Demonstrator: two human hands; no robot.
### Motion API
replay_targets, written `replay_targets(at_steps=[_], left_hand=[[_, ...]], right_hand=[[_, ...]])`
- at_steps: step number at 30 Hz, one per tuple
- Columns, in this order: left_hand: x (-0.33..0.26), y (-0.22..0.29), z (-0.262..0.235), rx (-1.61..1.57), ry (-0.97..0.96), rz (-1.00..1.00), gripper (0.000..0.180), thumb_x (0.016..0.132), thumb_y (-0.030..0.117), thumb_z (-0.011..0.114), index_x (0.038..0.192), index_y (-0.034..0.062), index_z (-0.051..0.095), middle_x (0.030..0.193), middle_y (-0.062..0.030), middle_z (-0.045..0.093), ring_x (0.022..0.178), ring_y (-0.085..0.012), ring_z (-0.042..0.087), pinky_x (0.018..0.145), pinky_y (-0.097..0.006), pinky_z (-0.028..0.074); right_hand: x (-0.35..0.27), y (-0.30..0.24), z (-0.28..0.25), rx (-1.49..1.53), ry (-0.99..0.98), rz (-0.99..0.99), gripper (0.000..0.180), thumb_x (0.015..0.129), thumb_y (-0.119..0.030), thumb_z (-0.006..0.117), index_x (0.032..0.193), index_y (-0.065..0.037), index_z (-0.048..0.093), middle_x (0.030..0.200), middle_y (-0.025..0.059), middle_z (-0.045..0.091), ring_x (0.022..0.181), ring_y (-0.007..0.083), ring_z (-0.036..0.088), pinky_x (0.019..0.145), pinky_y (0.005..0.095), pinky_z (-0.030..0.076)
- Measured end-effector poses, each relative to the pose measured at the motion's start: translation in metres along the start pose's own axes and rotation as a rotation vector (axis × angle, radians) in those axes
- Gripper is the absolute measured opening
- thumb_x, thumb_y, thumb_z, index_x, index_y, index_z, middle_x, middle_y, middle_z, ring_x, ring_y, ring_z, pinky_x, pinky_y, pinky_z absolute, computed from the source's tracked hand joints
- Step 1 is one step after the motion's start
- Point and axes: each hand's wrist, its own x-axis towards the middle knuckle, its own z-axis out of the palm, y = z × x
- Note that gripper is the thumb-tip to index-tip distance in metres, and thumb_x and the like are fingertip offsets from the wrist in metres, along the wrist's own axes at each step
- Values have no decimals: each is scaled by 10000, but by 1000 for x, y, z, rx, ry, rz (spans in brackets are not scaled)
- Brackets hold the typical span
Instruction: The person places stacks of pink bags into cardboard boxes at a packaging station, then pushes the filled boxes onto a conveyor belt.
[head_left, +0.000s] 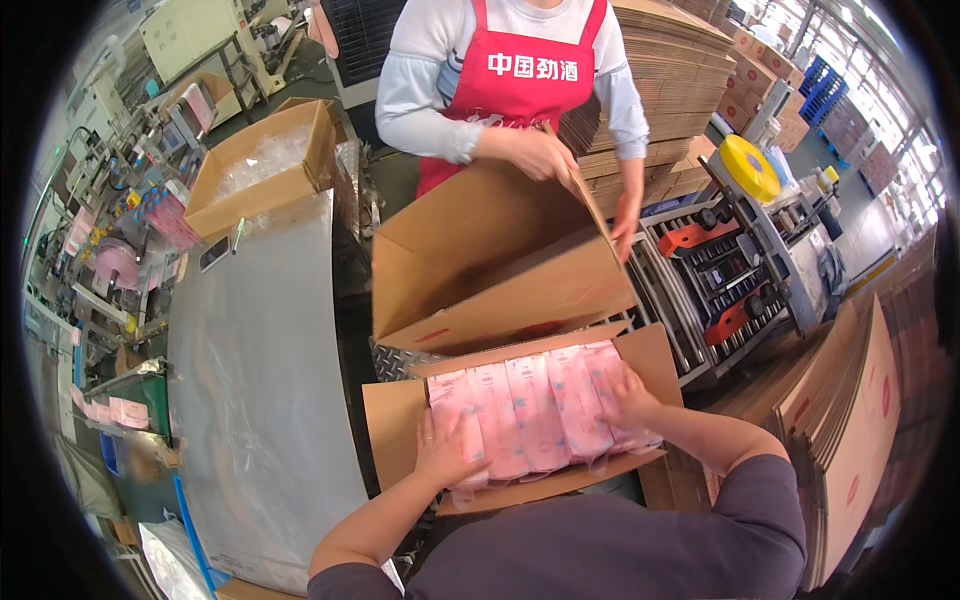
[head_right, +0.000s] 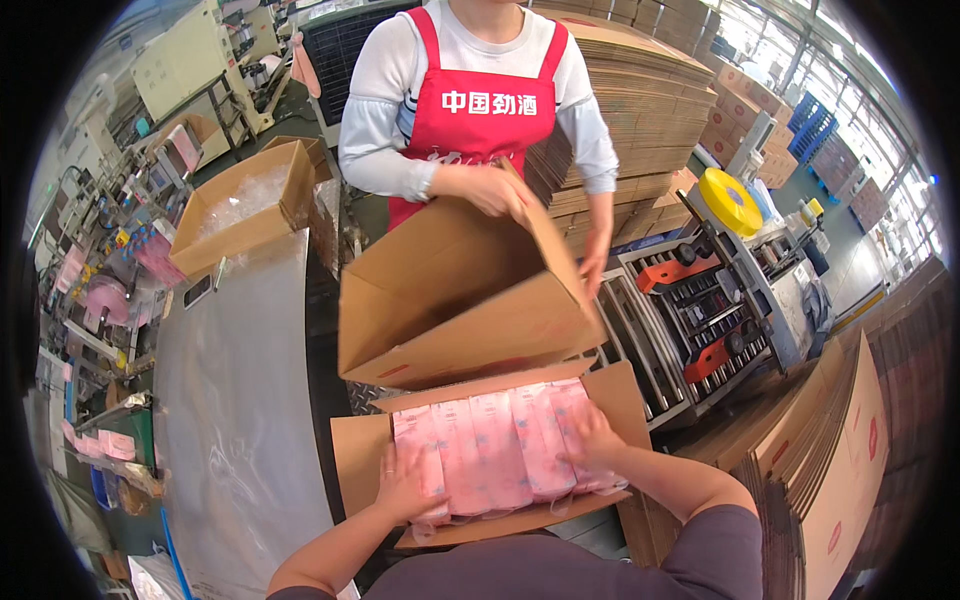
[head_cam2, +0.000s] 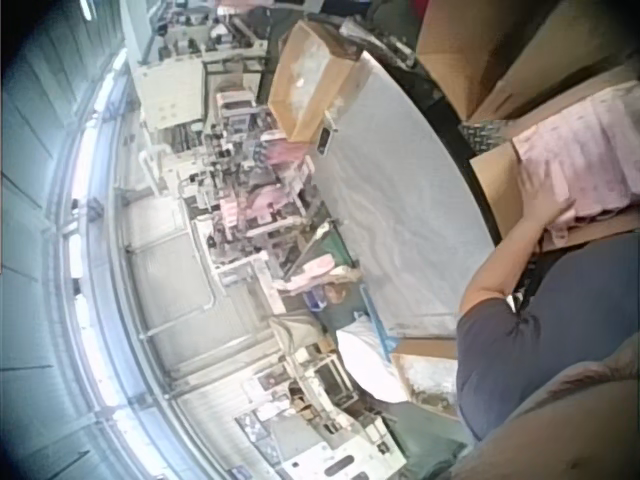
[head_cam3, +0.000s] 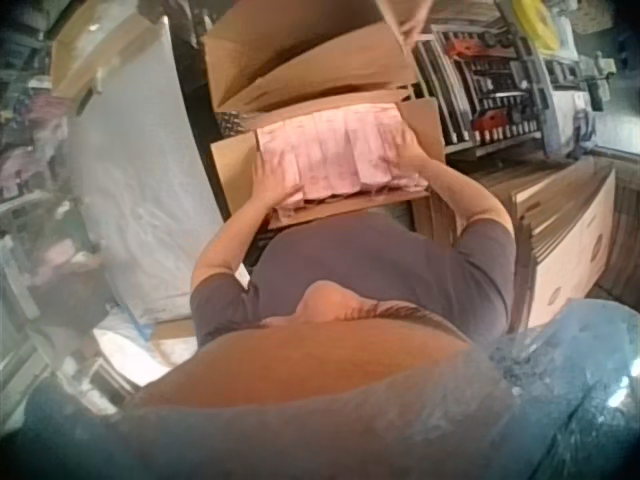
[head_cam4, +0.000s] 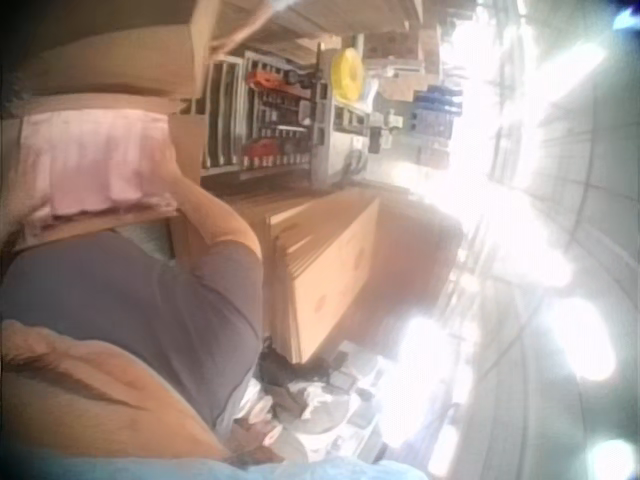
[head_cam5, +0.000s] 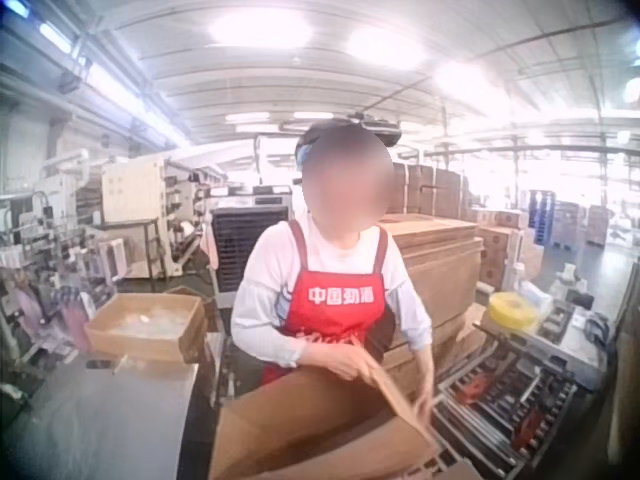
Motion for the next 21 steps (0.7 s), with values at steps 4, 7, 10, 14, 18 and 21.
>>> replay_targets(at_steps=[4, 7, 10, 14, 18, 21], left_hand=[[18, -6, 44, 330, -99, 184, 987, 792, 715, 563, 1567, 226, 198, 1625, -204, 79, 1511, -367, 22, 1193, -553, 41], [27, -23, 52, 420, -12, 171, 984, 800, 669, 586, 1559, 164, 215, 1616, -216, 111, 1503, -386, 55, 1190, -563, 76], [15, -62, 61, 326, 266, 11, 961, 810, 551, 660, 1538, 86, 237, 1587, -260, 165, 1477, -416, 130, 1179, -562, 141], [-29, -108, 24, -412, 485, -788, 840, 803, 325, 780, 1455, 7, 357, 1305, -263, 562, 1197, -403, 565, 1026, -474, 445], [-37, -37, -55, -778, -22, -276, 893, 792, 514, 751, 1435, 18, 381, 1303, -270, 573, 1192, -425, 572, 997, -488, 458], [-47, 64, -45, -113, -294, 183, 916, 764, 568, 748, 1422, 34, 402, 1338, -269, 546, 1235, -411, 543, 1015, -461, 447]], right_hand=[[-1, -12, 10, -115, -242, -354, 825, 903, -718, 395, 1575, -300, 159, 1638, 165, -31, 1494, 427, -41, 1153, 655, 9], [14, -6, 45, -134, -213, -417, 801, 900, -685, 434, 1567, -312, 195, 1649, 117, 4, 1503, 406, -10, 1157, 654, 26], [28, 20, 33, 72, -246, -528, 804, 904, -641, 493, 1565, -276, 219, 1634, 172, 60, 1498, 425, 41, 1165, 637, 65], [4, 26, -72, -26, 726, -26, 761, 749, -248, 730, 1410, -64, 400, 1241, 202, 536, 1128, 406, 500, 924, 511, 414], [-9, 98, -35, 503, 147, 337, 822, 928, -512, 526, 1530, -80, 169, 1072, 294, 663, 971, 450, 650, 869, 523, 494], [10, 4, -70, 261, -303, 58, 955, 933, -628, 442, 1544, -30, 16, 1244, 334, 578, 1147, 434, 587, 989, 465, 464]])
